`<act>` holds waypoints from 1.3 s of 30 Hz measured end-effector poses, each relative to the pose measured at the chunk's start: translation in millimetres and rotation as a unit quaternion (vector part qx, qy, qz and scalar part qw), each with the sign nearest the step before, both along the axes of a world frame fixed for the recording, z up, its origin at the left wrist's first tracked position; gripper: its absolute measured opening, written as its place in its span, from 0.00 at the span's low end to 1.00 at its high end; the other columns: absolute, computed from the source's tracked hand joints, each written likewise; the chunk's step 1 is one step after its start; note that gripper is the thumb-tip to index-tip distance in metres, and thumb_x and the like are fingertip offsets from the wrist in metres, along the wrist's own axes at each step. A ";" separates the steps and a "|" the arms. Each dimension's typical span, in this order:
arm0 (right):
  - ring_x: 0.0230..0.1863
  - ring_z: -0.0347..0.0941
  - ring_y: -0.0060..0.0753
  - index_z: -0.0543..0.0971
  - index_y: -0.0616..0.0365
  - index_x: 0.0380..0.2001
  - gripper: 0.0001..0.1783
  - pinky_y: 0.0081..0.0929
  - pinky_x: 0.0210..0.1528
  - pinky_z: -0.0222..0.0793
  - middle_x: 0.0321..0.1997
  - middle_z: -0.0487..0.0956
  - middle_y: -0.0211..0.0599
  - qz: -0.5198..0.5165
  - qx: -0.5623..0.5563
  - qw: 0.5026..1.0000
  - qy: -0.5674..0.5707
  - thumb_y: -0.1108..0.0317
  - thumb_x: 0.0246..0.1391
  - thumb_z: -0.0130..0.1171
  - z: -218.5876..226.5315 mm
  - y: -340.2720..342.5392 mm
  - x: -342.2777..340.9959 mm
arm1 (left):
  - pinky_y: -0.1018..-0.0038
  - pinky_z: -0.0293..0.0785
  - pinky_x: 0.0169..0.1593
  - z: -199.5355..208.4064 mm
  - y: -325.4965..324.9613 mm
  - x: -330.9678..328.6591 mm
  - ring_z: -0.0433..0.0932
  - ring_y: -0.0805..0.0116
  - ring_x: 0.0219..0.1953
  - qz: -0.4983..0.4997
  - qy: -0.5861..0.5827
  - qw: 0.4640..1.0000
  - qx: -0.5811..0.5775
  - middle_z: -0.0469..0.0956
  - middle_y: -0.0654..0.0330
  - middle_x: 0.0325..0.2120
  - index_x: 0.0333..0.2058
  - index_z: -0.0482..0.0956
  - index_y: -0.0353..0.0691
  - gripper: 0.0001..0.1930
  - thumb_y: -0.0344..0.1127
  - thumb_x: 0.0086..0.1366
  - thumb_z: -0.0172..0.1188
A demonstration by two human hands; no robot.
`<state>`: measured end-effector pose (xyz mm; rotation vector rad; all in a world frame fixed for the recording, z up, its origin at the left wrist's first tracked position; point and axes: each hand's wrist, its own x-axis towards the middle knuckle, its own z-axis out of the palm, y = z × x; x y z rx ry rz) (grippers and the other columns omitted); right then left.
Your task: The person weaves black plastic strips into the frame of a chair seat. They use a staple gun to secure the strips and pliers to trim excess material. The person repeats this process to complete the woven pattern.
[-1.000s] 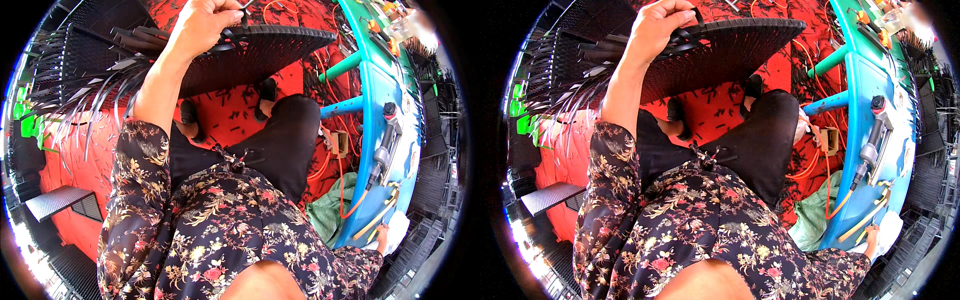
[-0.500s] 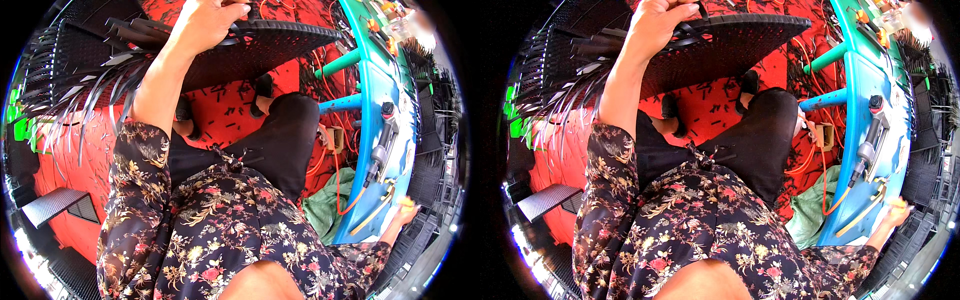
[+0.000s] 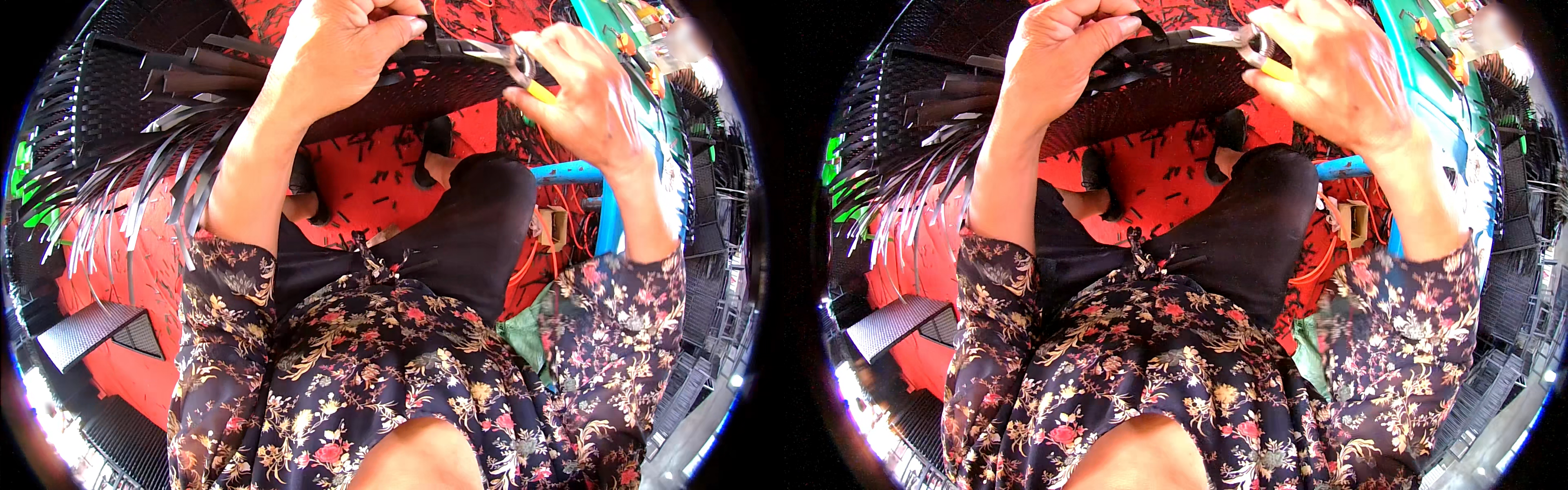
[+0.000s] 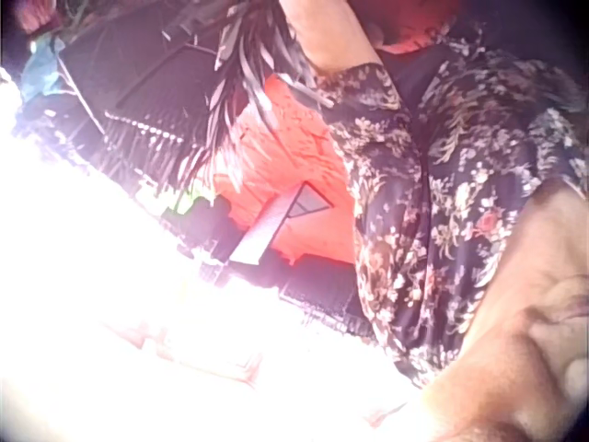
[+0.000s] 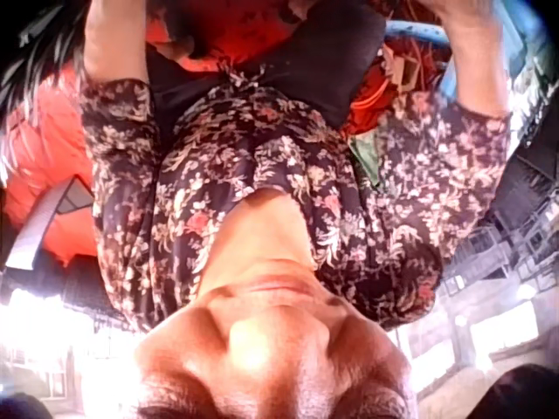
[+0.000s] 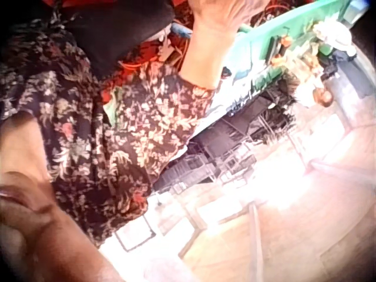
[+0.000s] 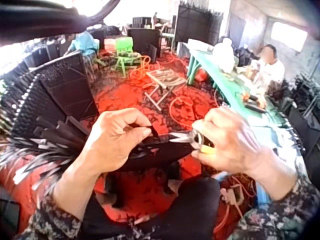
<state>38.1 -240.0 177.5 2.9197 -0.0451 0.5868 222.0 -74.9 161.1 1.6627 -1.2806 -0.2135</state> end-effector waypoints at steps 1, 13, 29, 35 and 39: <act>0.41 0.71 0.45 0.77 0.58 0.44 0.26 0.38 0.43 0.67 0.35 0.73 0.39 0.019 -0.003 1.000 0.001 0.61 0.40 0.69 1.2 -2.2 4.4 | 0.78 0.65 0.28 2.3 0.0 -3.8 0.69 0.79 0.23 -0.002 -0.009 1.000 -0.009 0.73 0.65 0.18 0.28 0.77 0.33 0.02 0.25 0.57 0.59; 0.28 0.68 0.40 0.77 0.57 0.32 0.23 0.37 0.32 0.62 0.25 0.69 0.37 0.080 -0.027 0.996 0.035 0.54 0.36 0.70 18.7 -5.0 25.9 | 0.76 0.65 0.27 10.1 -0.9 -16.4 0.69 0.78 0.22 -0.035 -0.004 0.999 -0.039 0.72 0.62 0.17 0.28 0.76 0.33 0.01 0.23 0.56 0.58; 0.40 0.70 0.19 0.76 0.65 0.47 0.21 0.20 0.45 0.65 0.38 0.76 0.29 -0.227 0.462 0.848 -0.128 0.63 0.53 0.62 -47.3 -66.3 -165.1 | 0.73 0.67 0.48 -12.1 -5.6 11.1 0.75 0.69 0.42 -0.234 -0.072 0.969 -0.043 0.79 0.58 0.36 0.32 0.78 0.36 0.07 0.25 0.52 0.59; 0.34 0.74 0.32 0.74 0.61 0.49 0.24 0.32 0.40 0.69 0.33 0.78 0.34 -0.625 0.512 0.578 -0.116 0.54 0.57 0.57 -101.4 -45.5 -437.1 | 0.57 0.60 0.60 -11.1 -10.3 7.6 0.68 0.49 0.57 -0.270 -0.239 0.933 -0.007 0.77 0.53 0.44 0.19 0.70 0.37 0.10 0.35 0.47 0.60; 0.36 0.75 0.33 0.75 0.61 0.48 0.27 0.33 0.42 0.70 0.34 0.79 0.37 -0.748 0.411 0.517 -0.061 0.49 0.55 0.58 -129.1 -0.9 -491.9 | 0.59 0.61 0.59 -15.7 -11.1 5.7 0.67 0.49 0.57 -0.248 -0.267 0.931 0.022 0.77 0.54 0.43 0.18 0.69 0.38 0.07 0.31 0.40 0.58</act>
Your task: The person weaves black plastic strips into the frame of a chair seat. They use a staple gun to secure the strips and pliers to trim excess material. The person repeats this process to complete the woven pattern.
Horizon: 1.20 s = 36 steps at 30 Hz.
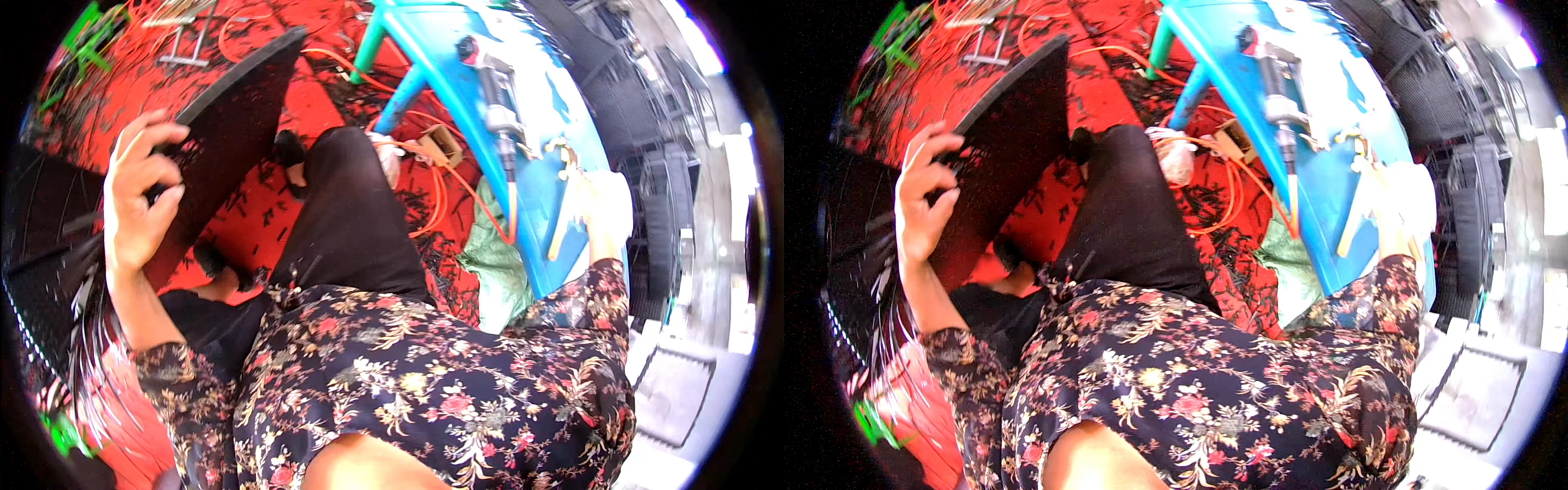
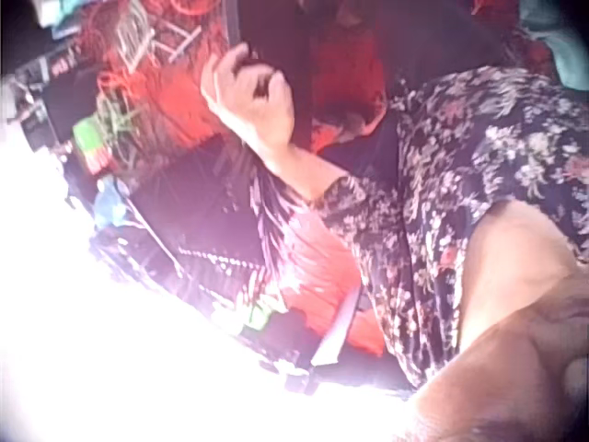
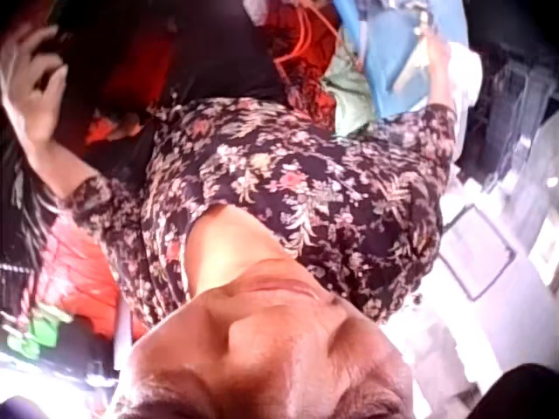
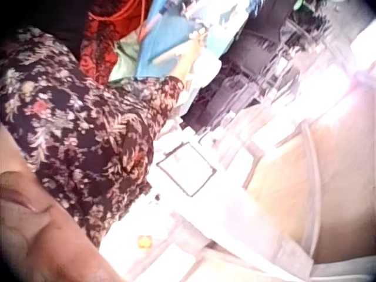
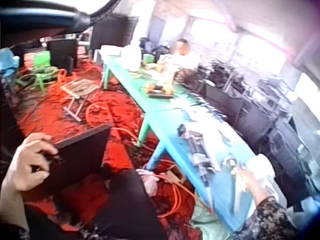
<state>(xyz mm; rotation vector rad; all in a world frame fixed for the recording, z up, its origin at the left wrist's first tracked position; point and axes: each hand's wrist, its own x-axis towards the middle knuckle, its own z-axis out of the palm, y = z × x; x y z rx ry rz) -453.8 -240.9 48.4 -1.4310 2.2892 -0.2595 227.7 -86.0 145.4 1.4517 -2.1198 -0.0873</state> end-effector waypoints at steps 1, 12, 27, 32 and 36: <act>0.37 0.75 0.34 0.76 0.61 0.48 0.28 0.33 0.43 0.70 0.34 0.79 0.38 -0.007 0.008 1.000 0.027 0.47 0.54 0.59 -11.3 4.0 7.0 | 0.59 0.60 0.60 2.4 4.5 3.5 0.66 0.49 0.58 0.008 0.000 1.000 0.009 0.77 0.54 0.44 0.18 0.69 0.38 0.07 0.31 0.41 0.58; 0.53 0.74 0.38 0.70 0.65 0.56 0.28 0.32 0.55 0.69 0.51 0.77 0.49 0.256 -0.210 0.941 -0.074 0.65 0.54 0.61 -0.1 -42.4 118.5 | 0.68 0.59 0.60 -24.4 13.5 -0.2 0.60 0.60 0.65 -0.007 0.464 0.885 -0.033 0.62 0.44 0.62 0.64 0.57 0.32 0.39 0.50 0.59 0.57; 0.37 0.74 0.40 0.78 0.61 0.29 0.10 0.32 0.40 0.70 0.31 0.76 0.38 0.683 -0.243 0.603 -0.335 0.72 0.41 0.66 65.8 53.6 531.9 | 0.75 0.64 0.53 -24.0 17.1 -31.7 0.71 0.66 0.54 0.069 0.618 0.769 -0.144 0.73 0.51 0.51 0.54 0.70 0.32 0.20 0.32 0.64 0.54; 0.33 0.72 0.18 0.78 0.61 0.27 0.06 0.19 0.39 0.69 0.30 0.78 0.27 0.619 -0.141 0.572 -0.519 0.77 0.44 0.66 65.1 42.0 514.9 | 0.72 0.58 0.61 -38.7 12.6 -22.9 0.66 0.64 0.60 0.045 0.549 0.812 -0.195 0.69 0.51 0.55 0.59 0.62 0.30 0.23 0.30 0.67 0.49; 0.29 0.68 0.10 0.80 0.60 0.28 0.05 0.15 0.33 0.64 0.24 0.76 0.22 0.586 -0.143 0.582 -0.546 0.71 0.52 0.65 61.5 34.6 513.9 | 0.78 0.65 0.51 -38.7 10.4 -21.8 0.72 0.74 0.47 0.086 0.545 0.809 -0.202 0.75 0.59 0.45 0.51 0.71 0.30 0.15 0.29 0.67 0.50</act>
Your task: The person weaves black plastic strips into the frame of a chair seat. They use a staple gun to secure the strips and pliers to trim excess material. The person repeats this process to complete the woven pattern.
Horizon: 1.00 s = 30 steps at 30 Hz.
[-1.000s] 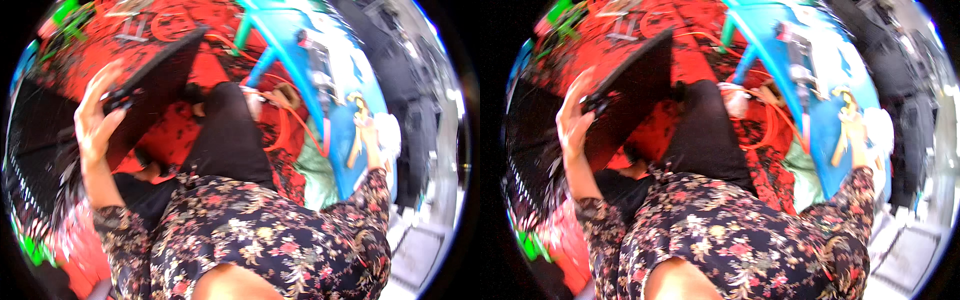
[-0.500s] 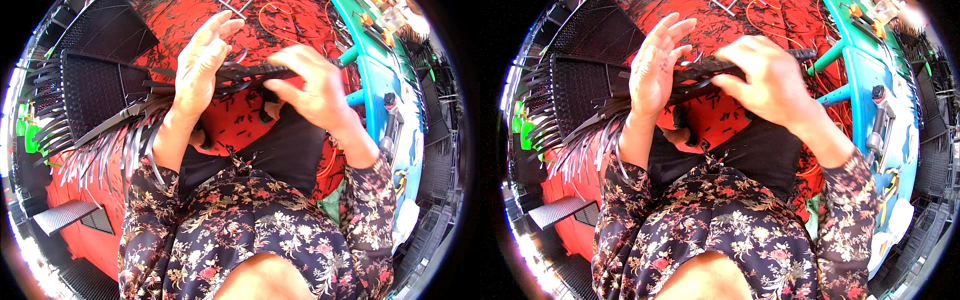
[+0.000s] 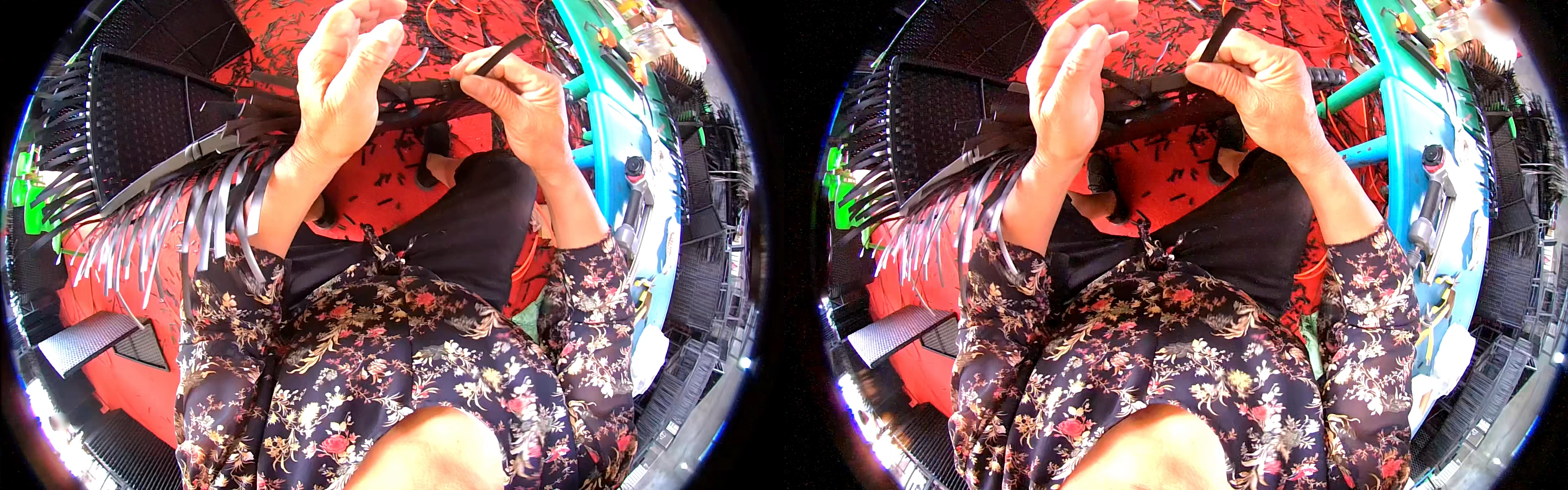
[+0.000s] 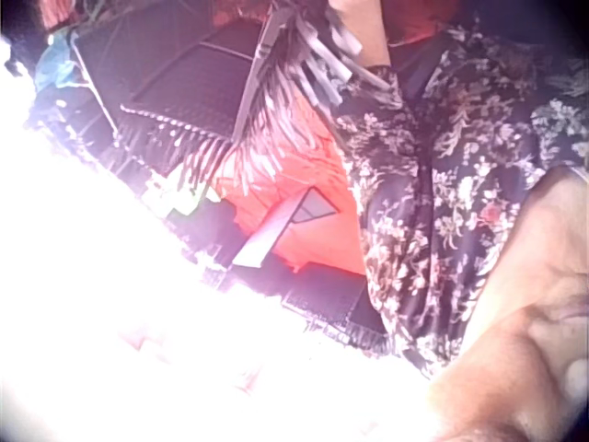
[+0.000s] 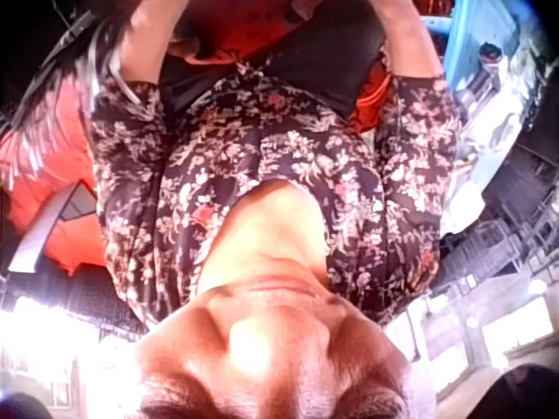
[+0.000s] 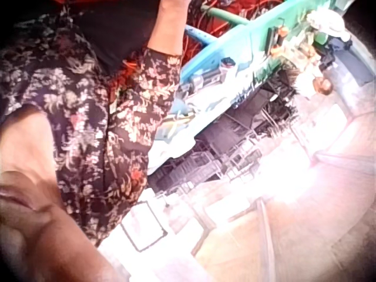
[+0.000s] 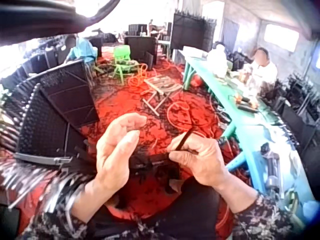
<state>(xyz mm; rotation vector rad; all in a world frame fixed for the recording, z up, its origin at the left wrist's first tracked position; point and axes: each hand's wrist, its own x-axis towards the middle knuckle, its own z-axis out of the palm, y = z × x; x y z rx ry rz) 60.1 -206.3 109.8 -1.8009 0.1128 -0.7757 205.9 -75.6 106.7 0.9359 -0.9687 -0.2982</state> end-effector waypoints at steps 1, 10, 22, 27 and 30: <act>0.28 0.67 0.10 0.80 0.60 0.28 0.06 0.14 0.31 0.63 0.23 0.76 0.21 -0.004 0.001 1.000 -0.013 0.70 0.53 0.65 -1.3 -0.7 2.7 | 0.79 0.66 0.48 1.8 1.4 0.5 0.72 0.75 0.43 -0.006 -0.011 0.999 0.034 0.75 0.60 0.42 0.49 0.72 0.31 0.14 0.28 0.67 0.50; 0.31 0.71 0.12 0.81 0.61 0.30 0.06 0.15 0.37 0.67 0.27 0.80 0.25 -0.011 -0.068 0.997 0.022 0.69 0.56 0.62 -0.9 -6.9 17.9 | 0.79 0.69 0.35 6.5 -5.9 -3.2 0.73 0.73 0.29 0.127 -0.263 0.955 0.045 0.75 0.59 0.28 0.39 0.75 0.31 0.10 0.19 0.61 0.48; 0.21 0.60 0.14 0.74 0.60 0.21 0.12 0.17 0.25 0.57 0.19 0.71 0.23 -0.096 -0.005 0.995 -0.002 0.69 0.57 0.58 16.3 10.8 19.1 | 0.60 0.73 0.38 21.4 -12.7 4.4 0.77 0.46 0.34 0.077 -0.503 0.795 0.330 0.77 0.49 0.28 0.33 0.78 0.37 0.07 0.33 0.58 0.59; 0.27 0.69 0.15 0.78 0.62 0.28 0.11 0.14 0.29 0.62 0.27 0.79 0.30 -0.055 0.066 0.996 -0.002 0.67 0.61 0.55 -0.7 3.9 9.2 | 0.60 0.73 0.35 13.2 -5.1 -7.1 0.76 0.49 0.31 0.122 -0.521 0.798 0.278 0.74 0.52 0.24 0.32 0.77 0.39 0.06 0.33 0.57 0.59; 0.25 0.68 0.18 0.76 0.62 0.30 0.09 0.15 0.27 0.61 0.28 0.78 0.37 0.009 0.166 0.986 0.022 0.68 0.63 0.53 5.4 18.9 -1.0 | 0.63 0.74 0.33 6.5 3.5 -15.8 0.76 0.54 0.31 0.156 -0.538 0.780 0.277 0.73 0.58 0.24 0.31 0.77 0.43 0.06 0.33 0.54 0.62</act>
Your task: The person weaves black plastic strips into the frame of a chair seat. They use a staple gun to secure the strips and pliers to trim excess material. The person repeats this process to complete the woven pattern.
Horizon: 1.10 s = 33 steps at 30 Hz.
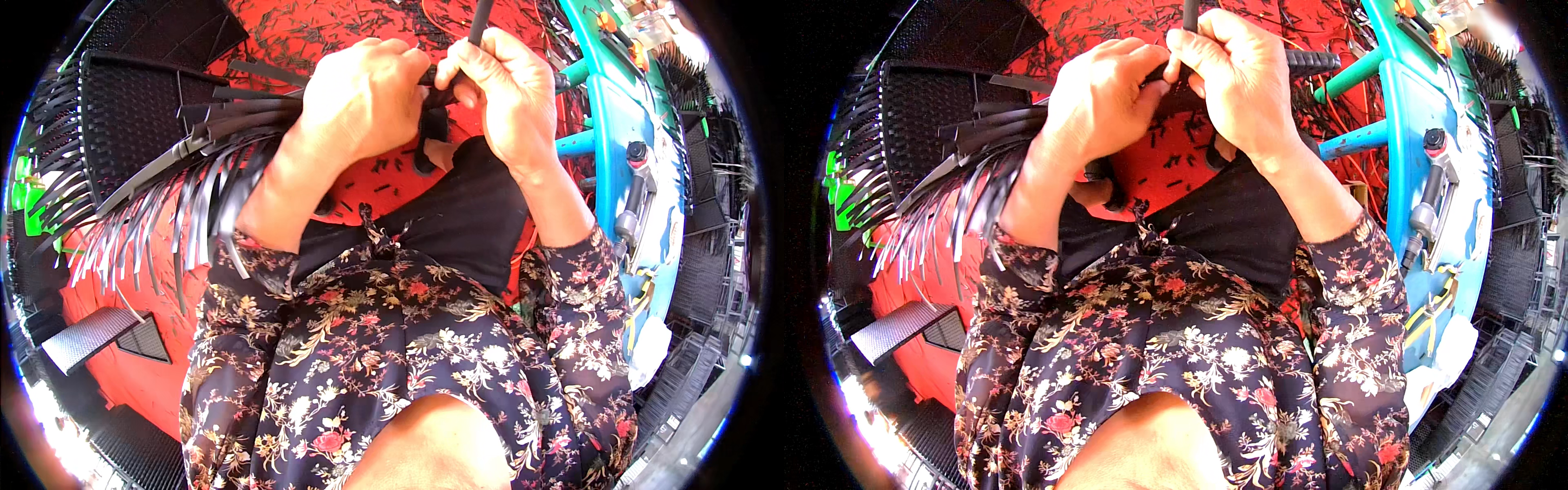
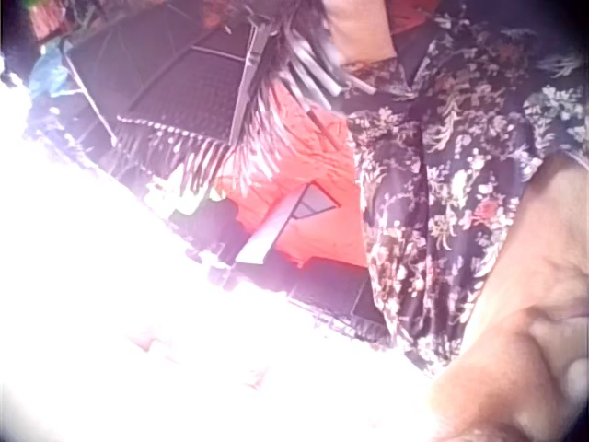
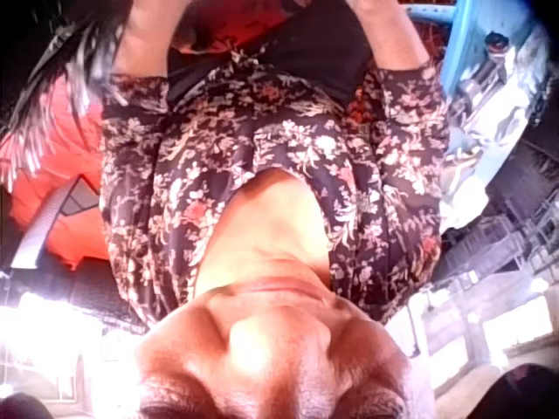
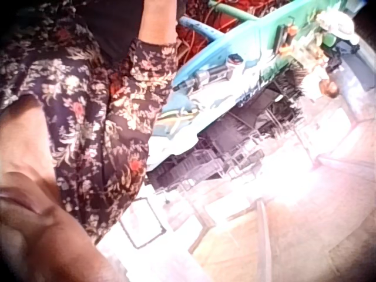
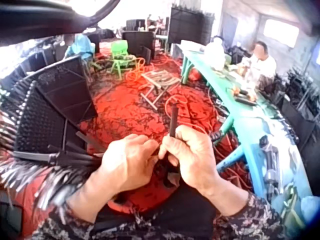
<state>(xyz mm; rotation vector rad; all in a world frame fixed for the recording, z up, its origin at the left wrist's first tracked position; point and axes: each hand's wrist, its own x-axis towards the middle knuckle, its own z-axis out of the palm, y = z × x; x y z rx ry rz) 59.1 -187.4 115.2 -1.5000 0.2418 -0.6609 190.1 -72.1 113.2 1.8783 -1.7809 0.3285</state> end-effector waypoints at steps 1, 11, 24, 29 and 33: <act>0.23 0.66 0.16 0.75 0.61 0.28 0.09 0.14 0.24 0.59 0.25 0.77 0.34 -0.010 0.011 1.000 -0.020 0.69 0.62 0.54 0.7 4.0 -2.7 | 0.64 0.74 0.32 -3.8 0.0 -5.3 0.77 0.56 0.31 0.016 -0.011 1.000 -0.024 0.73 0.59 0.24 0.30 0.75 0.44 0.08 0.34 0.52 0.63; 0.17 0.61 0.10 0.72 0.59 0.21 0.13 0.11 0.18 0.54 0.18 0.73 0.25 -0.035 -0.059 0.998 0.015 0.68 0.59 0.58 17.7 32.6 -27.7 | 0.64 0.74 0.29 -25.5 21.6 -32.7 0.76 0.58 0.30 0.028 0.002 0.998 -0.052 0.70 0.61 0.24 0.28 0.72 0.42 0.13 0.38 0.48 0.68; 0.18 0.72 0.38 0.74 0.64 0.16 0.15 0.34 0.24 0.65 0.15 0.73 0.46 -0.005 -0.372 0.911 0.179 0.63 0.47 0.61 -14.2 -34.7 60.9 | 0.65 0.73 0.29 -26.6 27.3 -38.4 0.75 0.59 0.29 0.031 -0.009 0.997 -0.070 0.72 0.60 0.24 0.28 0.76 0.40 0.11 0.35 0.47 0.68; 0.22 0.74 0.44 0.77 0.62 0.17 0.15 0.38 0.26 0.67 0.18 0.75 0.48 0.033 -0.404 0.891 0.204 0.60 0.44 0.63 -33.5 -47.8 69.1 | 0.66 0.73 0.29 -22.5 31.4 -38.0 0.74 0.59 0.27 0.017 0.003 0.996 -0.084 0.71 0.60 0.23 0.34 0.78 0.40 0.13 0.29 0.46 0.66; 0.24 0.75 0.46 0.78 0.60 0.16 0.14 0.39 0.29 0.69 0.20 0.76 0.49 0.030 -0.400 0.876 0.269 0.59 0.42 0.64 -33.7 -48.9 70.3 | 0.68 0.72 0.28 -19.5 33.8 -37.5 0.73 0.61 0.25 0.006 -0.028 0.996 -0.081 0.69 0.60 0.22 0.39 0.80 0.42 0.17 0.25 0.47 0.63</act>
